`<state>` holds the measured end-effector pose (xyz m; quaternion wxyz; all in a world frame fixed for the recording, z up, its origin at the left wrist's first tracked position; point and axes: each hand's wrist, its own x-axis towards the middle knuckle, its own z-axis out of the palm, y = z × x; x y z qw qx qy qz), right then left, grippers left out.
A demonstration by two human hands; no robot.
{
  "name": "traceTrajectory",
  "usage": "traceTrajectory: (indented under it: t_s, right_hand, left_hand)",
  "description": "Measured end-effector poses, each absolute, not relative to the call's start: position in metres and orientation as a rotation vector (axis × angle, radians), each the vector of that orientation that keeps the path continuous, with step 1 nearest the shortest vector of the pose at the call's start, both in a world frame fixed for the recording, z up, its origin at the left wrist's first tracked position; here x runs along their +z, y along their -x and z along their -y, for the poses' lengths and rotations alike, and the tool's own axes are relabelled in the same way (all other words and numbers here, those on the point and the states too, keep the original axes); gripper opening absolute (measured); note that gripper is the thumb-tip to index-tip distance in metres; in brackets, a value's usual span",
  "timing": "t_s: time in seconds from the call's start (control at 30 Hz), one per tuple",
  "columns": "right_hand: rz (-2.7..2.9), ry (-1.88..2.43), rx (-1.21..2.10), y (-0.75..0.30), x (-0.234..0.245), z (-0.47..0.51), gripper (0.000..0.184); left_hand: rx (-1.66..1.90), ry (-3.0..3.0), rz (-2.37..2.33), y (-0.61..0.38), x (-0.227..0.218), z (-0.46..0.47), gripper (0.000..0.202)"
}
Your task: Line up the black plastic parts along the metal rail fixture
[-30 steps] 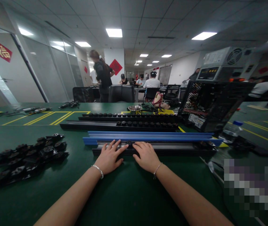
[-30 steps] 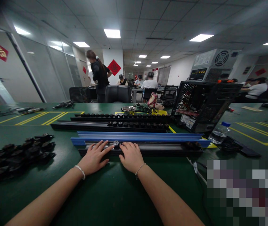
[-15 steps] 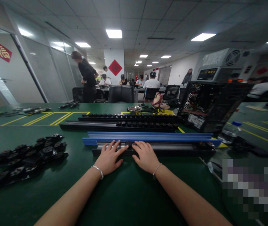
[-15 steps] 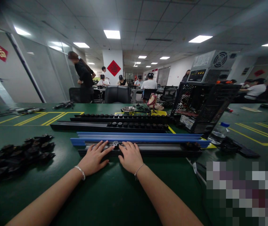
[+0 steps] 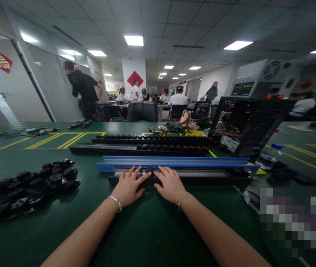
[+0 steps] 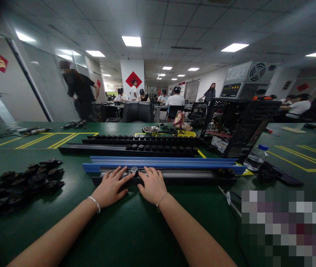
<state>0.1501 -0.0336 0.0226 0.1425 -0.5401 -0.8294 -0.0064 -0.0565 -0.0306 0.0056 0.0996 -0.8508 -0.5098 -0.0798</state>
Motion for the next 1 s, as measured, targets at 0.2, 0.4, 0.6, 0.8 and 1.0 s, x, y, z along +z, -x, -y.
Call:
traceTrajectory:
  t_s: [0.2,0.4,0.6,0.8,1.0]
  right_hand:
    - [2.395,1.576,0.003,-0.149,0.024,0.034,0.052]
    - [2.39,1.571,-0.027,-0.149,0.02,0.034,0.053]
    - [2.393,1.594,-0.076,-0.145,0.017,0.034,0.056]
    - [2.409,1.608,-0.113,-0.141,0.016,0.035,0.06]
    - [2.405,1.626,-0.126,-0.139,0.016,0.036,0.06]
  left_hand:
    - [-0.229,2.515,1.511,0.056,0.006,0.031,0.067]
    - [-0.216,2.508,1.525,0.055,0.007,0.031,0.067]
    - [-0.231,2.493,1.503,0.054,0.005,0.031,0.067]
    - [-0.23,2.452,1.531,0.05,0.003,0.032,0.068]
    - [-0.245,2.43,1.555,0.046,0.003,0.034,0.066]
